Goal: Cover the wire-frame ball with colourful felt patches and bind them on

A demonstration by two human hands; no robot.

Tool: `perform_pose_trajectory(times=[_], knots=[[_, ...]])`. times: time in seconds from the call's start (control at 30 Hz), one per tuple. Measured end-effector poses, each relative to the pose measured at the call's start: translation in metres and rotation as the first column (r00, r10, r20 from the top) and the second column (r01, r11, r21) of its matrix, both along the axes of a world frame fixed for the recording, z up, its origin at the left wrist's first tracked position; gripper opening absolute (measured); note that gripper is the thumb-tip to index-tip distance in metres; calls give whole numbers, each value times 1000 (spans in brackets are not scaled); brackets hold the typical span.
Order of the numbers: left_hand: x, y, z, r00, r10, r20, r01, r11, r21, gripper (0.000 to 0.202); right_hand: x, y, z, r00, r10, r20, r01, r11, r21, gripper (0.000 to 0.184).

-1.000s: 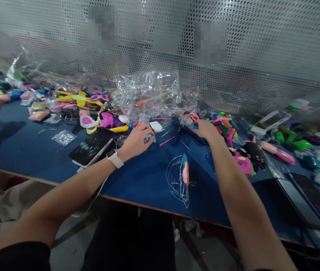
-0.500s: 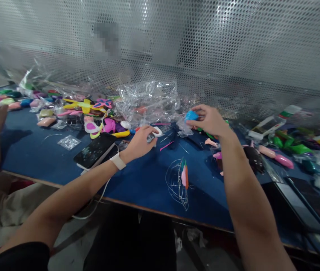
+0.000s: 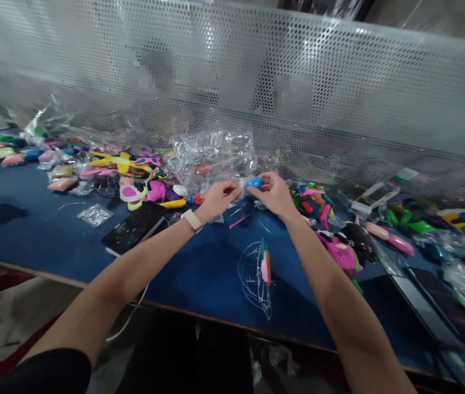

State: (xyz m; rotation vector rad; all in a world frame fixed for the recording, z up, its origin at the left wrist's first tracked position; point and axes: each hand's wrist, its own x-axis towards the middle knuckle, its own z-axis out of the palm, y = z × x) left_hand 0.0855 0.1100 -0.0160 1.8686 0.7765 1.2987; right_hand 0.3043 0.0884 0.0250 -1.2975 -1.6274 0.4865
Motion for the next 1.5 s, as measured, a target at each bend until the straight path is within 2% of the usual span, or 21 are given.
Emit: perform_pose_trajectory(times=[0.07, 0.13, 0.23, 0.27, 0.4, 0.5, 0.6, 0.67, 0.73, 0.83, 0.93, 1.0, 1.13, 1.27, 1.37, 1.5], knots=[[-5, 0, -13, 999, 41, 2, -41, 999, -5, 23, -4, 1, -10, 991, -78, 109, 70, 995, 74, 75], [-8, -2, -19, 998, 55, -11, -55, 998, 3, 23, -11, -2, -15, 992, -23, 120, 15, 997, 75, 68], [-8, -6, -20, 999, 28, -44, -26, 998, 52, 28, -24, -8, -15, 976, 216, -18, -217, 975, -56, 58], [-7, -8, -20, 999, 14, -52, -10, 997, 71, 31, -27, -9, -15, 963, 261, -69, -266, 960, -86, 57], [-3, -12, -21, 999, -25, -47, 30, 994, 104, 39, -31, -12, -15, 938, 284, -198, -314, 940, -136, 57], [-4, -11, -20, 996, -93, 4, 92, 994, 57, 34, -25, -8, -16, 916, 303, -262, -348, 927, -142, 57], [-5, -8, -20, 989, -140, 51, 140, 990, -5, 29, -19, -3, -18, 913, 301, -276, -350, 926, -144, 56], [-5, -6, -21, 995, -80, 60, 80, 997, -5, 27, -17, -2, -19, 924, 301, -235, -342, 926, -157, 53], [-5, -5, -24, 998, 28, 52, -29, 999, 31, 24, -18, -2, -20, 947, 288, -141, -307, 942, -138, 45], [-3, -7, -27, 992, 120, 34, -122, 988, 97, 16, -22, -4, -23, 978, 197, 71, -197, 980, -4, 25], [0, -10, -29, 993, 109, 39, -112, 986, 119, 15, -25, -4, -25, 971, 94, 220, -122, 986, 118, 12], [2, -11, -30, 993, 104, 52, -109, 988, 113, 17, -26, -4, -27, 975, 80, 208, -107, 987, 117, 14], [4, -9, -31, 985, 160, 65, -163, 986, 44, 23, -27, -5, -29, 987, 145, 66, -149, 987, 63, 26], [2, -8, -31, 985, 150, 90, -150, 989, -8, 21, -29, -6, -29, 985, 155, 73, -161, 984, 77, 27], [-2, -7, -30, 991, 113, 75, -117, 992, 48, 31, -30, -7, -29, 986, 156, 49, -160, 984, 78, 28], [-6, -1, -32, 990, 138, 3, -137, 978, 156, 32, -33, -8, -29, 982, 185, 42, -187, 979, 80, 29]])
